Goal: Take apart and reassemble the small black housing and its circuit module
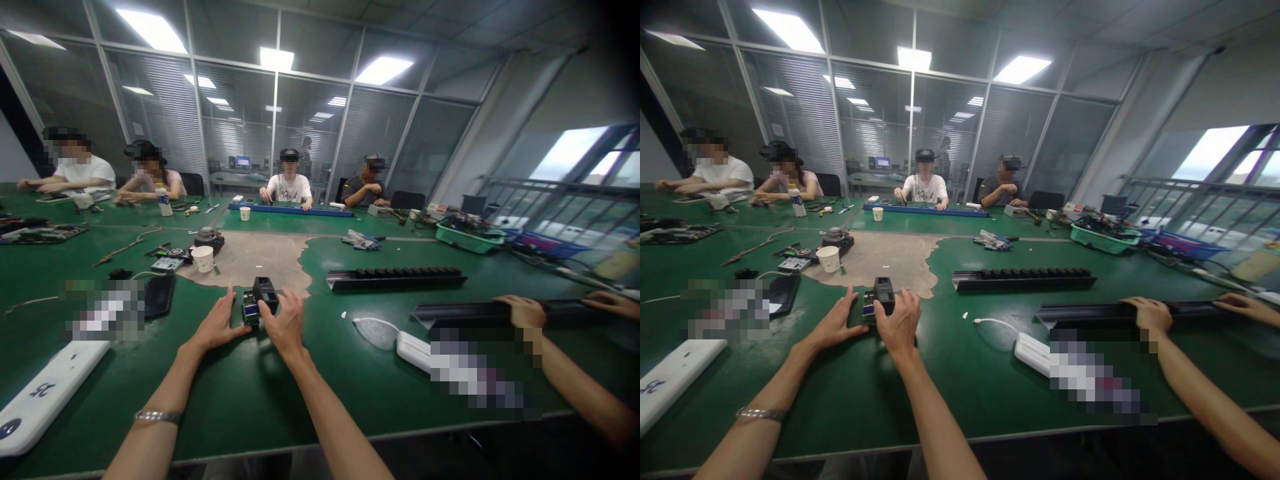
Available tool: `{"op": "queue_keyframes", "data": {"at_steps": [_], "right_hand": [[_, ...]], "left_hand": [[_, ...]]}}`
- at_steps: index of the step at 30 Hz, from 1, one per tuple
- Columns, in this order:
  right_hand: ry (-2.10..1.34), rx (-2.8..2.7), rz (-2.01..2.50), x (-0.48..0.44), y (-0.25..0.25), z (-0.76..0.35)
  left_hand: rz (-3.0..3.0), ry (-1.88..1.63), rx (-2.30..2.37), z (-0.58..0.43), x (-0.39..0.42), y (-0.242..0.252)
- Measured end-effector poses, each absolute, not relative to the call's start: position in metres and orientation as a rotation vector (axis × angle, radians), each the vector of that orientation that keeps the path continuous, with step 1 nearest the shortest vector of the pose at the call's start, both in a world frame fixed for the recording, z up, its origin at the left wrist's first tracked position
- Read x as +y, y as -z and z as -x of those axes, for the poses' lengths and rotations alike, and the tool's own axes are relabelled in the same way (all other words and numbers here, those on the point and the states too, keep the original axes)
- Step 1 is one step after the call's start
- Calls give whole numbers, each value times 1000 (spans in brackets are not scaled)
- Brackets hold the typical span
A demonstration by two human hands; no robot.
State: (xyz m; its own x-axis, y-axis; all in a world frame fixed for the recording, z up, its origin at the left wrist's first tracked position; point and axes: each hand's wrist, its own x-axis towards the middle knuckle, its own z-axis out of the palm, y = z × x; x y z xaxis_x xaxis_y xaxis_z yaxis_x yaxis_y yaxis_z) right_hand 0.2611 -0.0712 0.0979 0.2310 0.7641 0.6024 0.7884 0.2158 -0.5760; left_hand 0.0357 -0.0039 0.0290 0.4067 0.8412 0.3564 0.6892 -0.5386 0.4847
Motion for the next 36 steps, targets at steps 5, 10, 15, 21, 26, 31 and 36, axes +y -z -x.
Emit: {"op": "queue_keyframes", "data": {"at_steps": [5, 10, 15, 21, 26, 31, 36], "right_hand": [[-9, -1579, 1582, -73, -101, -238], [15, -1651, 1642, -74, -107, -228], [56, -1691, 1681, -73, -113, -220], [68, -1720, 1720, -73, -112, -216], [-15, -1772, 1825, -80, -110, -217], [-42, -1757, 1831, -80, -103, -218], [-28, -1720, 1795, -76, -88, -217]], "left_hand": [[-2404, -849, 1330, -36, -3, -27], [-2393, -876, 1318, -36, -4, -28], [-2370, -922, 1283, -37, -6, -29], [-2372, -873, 1282, -36, -4, -28], [-2402, -832, 1267, -35, -2, -27], [-2415, -853, 1239, -36, -4, -31], [-2409, -848, 1237, -36, -5, -32]]}}
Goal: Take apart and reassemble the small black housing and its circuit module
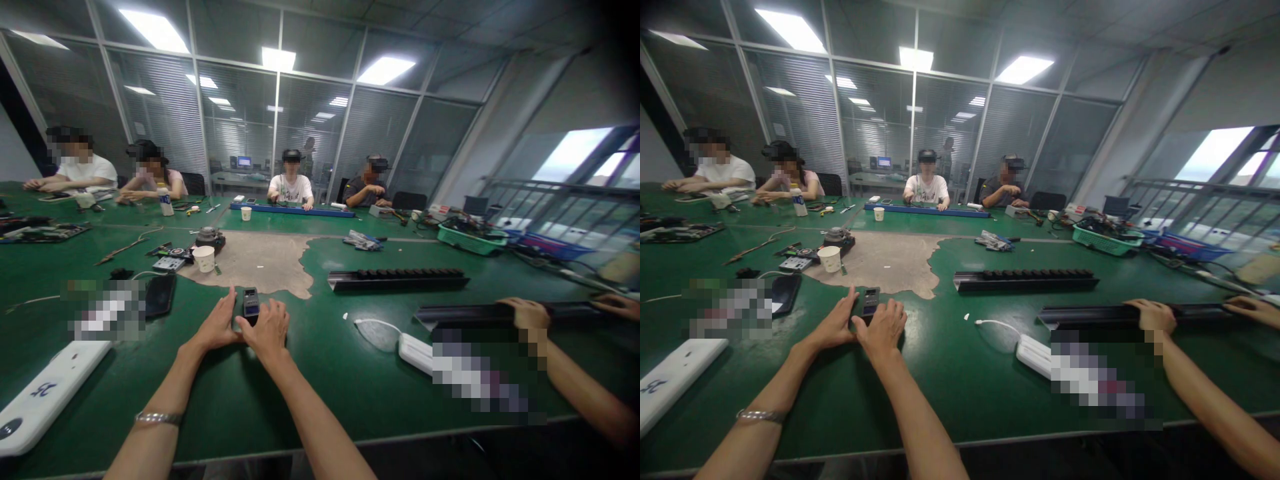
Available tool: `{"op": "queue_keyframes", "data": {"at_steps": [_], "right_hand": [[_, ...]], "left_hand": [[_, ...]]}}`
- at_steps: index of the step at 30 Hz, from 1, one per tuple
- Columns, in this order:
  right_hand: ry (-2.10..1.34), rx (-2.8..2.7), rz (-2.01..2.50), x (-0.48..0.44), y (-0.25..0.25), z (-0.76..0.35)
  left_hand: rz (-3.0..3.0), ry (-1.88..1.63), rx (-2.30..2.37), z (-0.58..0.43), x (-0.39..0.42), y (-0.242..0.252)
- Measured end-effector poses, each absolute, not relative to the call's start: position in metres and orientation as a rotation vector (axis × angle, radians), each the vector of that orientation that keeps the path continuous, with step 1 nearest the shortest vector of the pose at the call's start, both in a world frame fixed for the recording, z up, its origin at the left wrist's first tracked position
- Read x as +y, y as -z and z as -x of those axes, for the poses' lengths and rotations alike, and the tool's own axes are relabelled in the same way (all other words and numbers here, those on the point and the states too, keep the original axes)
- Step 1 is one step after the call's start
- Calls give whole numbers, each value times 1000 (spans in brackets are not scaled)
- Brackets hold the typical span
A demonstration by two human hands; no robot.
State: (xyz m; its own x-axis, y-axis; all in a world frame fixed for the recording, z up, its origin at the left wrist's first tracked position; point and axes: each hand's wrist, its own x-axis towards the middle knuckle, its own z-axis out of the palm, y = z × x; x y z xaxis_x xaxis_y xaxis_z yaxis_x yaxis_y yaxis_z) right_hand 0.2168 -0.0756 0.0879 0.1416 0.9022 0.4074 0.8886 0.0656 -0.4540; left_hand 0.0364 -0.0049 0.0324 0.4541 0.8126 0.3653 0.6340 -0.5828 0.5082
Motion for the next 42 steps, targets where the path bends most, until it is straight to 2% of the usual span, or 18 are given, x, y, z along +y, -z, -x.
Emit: {"op": "queue_keyframes", "data": {"at_steps": [6, 16, 23, 42], "right_hand": [[-35, -1706, 1765, -75, -84, -214], [66, -1557, 1644, -66, -121, -265], [98, -1492, 1777, -67, -92, -319], [142, -1568, 1922, -83, -63, -323]], "left_hand": [[-2438, -869, 1241, -34, -2, -26], [-2406, -837, 1305, -34, -4, -30], [-2398, -837, 1309, -36, -7, -36], [-2387, -792, 1315, -36, -7, -38]]}}
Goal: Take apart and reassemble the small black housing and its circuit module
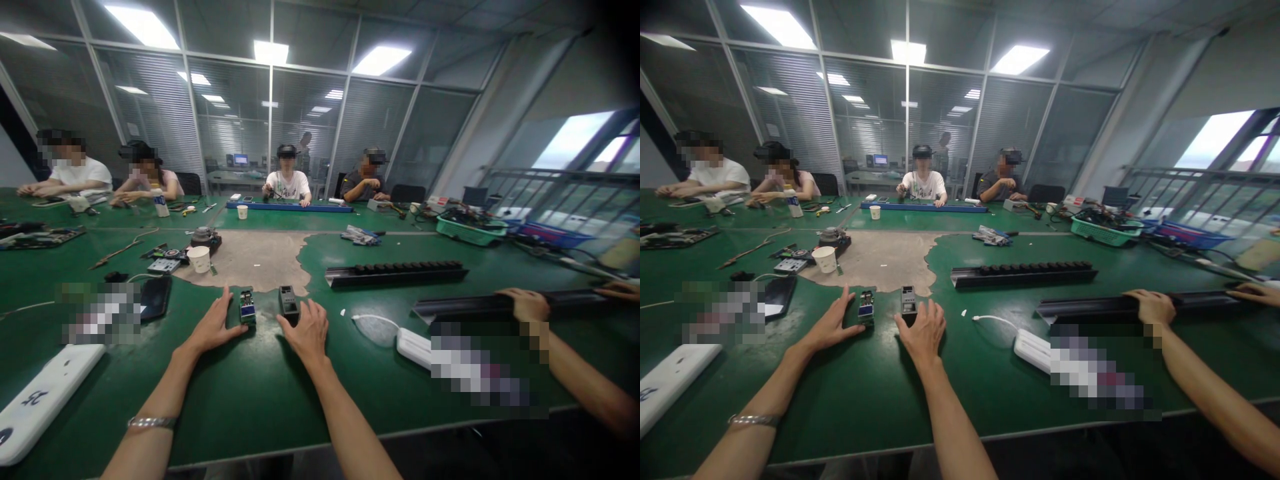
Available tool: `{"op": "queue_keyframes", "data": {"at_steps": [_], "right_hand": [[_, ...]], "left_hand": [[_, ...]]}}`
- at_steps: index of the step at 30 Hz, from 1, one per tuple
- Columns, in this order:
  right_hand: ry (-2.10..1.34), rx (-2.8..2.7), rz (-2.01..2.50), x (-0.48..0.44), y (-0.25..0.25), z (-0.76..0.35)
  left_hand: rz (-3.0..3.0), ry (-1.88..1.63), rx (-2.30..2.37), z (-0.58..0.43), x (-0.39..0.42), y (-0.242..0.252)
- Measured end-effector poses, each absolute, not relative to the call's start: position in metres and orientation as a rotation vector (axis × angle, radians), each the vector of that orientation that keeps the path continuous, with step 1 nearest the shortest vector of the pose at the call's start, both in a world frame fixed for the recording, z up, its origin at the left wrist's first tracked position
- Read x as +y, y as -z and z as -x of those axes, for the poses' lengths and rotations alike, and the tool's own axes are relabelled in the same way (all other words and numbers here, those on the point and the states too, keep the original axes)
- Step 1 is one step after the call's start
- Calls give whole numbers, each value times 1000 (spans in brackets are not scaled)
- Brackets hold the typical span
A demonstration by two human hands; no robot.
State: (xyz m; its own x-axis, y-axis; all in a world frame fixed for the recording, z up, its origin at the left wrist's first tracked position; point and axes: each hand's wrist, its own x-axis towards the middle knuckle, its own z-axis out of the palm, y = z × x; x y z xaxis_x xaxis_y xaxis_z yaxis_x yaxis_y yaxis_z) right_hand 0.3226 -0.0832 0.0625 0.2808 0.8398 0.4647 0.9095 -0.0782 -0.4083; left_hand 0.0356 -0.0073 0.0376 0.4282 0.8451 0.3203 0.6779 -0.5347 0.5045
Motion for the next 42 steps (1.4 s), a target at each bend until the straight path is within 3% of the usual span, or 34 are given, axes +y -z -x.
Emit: {"op": "queue_keyframes", "data": {"at_steps": [12, 23, 42], "right_hand": [[127, -1545, 1870, -76, -56, -323], [4, -1519, 1634, -78, -103, -270], [7, -1704, 1822, -78, -107, -215]], "left_hand": [[-2388, -782, 1323, -36, -7, -37], [-2403, -820, 1332, -35, -4, -31], [-2413, -878, 1260, -35, -2, -25]]}}
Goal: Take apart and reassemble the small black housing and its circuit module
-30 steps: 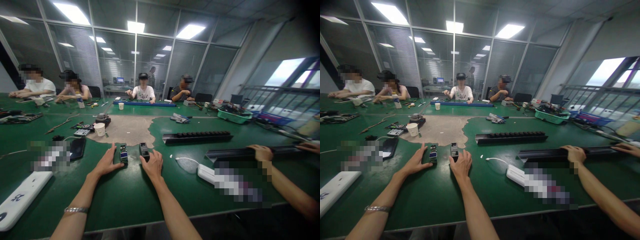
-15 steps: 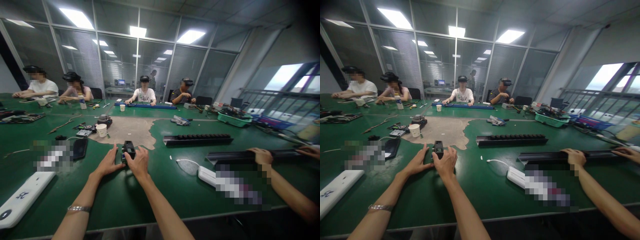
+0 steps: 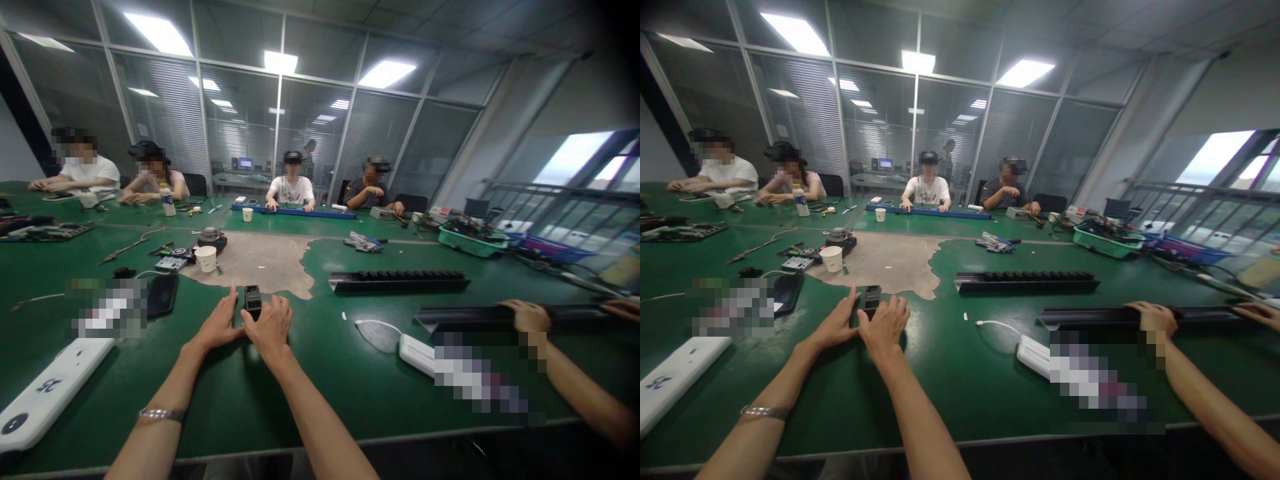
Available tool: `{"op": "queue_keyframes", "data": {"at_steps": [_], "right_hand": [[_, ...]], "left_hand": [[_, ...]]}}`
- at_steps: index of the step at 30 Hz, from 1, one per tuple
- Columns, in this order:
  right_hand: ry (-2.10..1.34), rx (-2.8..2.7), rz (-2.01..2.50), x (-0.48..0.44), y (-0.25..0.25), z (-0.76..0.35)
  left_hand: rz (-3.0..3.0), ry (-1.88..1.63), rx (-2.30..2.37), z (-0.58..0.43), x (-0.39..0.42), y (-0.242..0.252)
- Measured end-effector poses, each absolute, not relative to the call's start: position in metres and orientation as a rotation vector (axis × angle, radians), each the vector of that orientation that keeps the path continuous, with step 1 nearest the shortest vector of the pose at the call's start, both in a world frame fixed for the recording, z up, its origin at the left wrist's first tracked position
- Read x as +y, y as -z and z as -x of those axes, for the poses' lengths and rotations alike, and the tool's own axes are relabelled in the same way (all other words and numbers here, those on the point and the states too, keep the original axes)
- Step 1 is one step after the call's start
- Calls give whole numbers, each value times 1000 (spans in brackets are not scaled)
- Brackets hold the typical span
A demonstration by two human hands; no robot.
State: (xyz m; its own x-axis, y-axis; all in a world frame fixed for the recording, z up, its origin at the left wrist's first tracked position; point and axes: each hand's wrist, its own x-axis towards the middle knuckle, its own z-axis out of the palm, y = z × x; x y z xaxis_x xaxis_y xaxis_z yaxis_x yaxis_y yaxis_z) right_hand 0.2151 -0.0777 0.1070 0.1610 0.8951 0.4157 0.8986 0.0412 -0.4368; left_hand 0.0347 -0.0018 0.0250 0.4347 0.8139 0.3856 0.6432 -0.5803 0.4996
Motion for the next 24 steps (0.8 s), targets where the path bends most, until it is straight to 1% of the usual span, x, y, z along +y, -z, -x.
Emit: {"op": "queue_keyframes", "data": {"at_steps": [7, 14, 18, 24], "right_hand": [[-65, -1739, 1890, -87, -93, -219], [-47, -1689, 1810, -86, -89, -219], [-39, -1677, 1779, -79, -84, -215], [-48, -1626, 1698, -73, -99, -215]], "left_hand": [[-2409, -879, 1244, -35, -3, -26], [-2398, -837, 1274, -35, -4, -28], [-2408, -869, 1266, -34, -2, -25], [-2395, -858, 1289, -34, -3, -27]]}}
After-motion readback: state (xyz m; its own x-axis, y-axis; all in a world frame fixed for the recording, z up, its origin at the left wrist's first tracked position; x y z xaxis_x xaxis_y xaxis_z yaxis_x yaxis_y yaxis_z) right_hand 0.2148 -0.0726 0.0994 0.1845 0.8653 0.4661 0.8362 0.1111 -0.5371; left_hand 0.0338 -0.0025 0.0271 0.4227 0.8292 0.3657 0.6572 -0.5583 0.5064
